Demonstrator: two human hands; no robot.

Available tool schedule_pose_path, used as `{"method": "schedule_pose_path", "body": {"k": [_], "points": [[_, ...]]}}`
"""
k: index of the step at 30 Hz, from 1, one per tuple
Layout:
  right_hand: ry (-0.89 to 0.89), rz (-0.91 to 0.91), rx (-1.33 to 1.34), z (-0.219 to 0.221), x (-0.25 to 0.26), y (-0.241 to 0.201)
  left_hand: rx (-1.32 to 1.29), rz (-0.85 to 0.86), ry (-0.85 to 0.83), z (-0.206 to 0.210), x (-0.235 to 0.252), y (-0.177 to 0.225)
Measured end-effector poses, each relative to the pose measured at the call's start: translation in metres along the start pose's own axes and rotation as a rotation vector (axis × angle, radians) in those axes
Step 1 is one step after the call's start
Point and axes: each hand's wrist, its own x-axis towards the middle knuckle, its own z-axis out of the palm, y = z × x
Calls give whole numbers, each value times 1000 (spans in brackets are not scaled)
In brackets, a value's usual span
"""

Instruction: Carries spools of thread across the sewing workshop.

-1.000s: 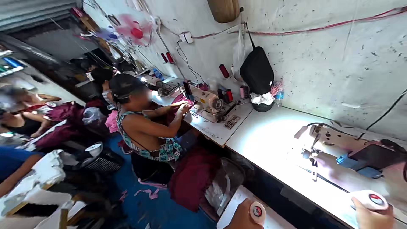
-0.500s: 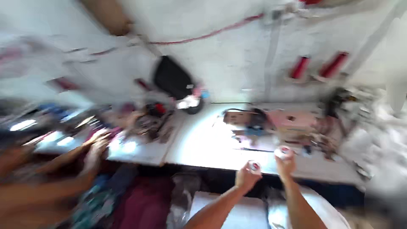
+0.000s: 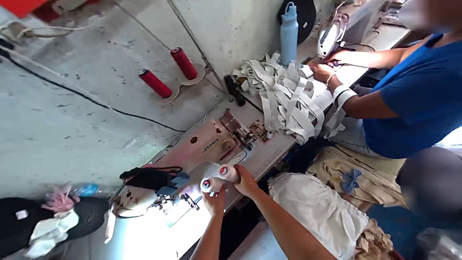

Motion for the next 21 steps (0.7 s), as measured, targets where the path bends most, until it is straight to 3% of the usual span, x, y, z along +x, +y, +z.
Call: {"method": "schedule_pose_path", "body": {"k": [3,8,13,17,21], "points": [[69,-12,327,-18,-4,8,273,59,2,-2,-2,-16],[465,165,425,-77,28,10,566,-66,-82,1,-10,-2],[509,171,459,-93,91,24,571,-9,-31,5,-6,-18],[652,182,380,-84,94,26,551,-22,-24,9,-3,-30],[753,121,487,-87,106,26,547,7,3,12,1,-41]]}}
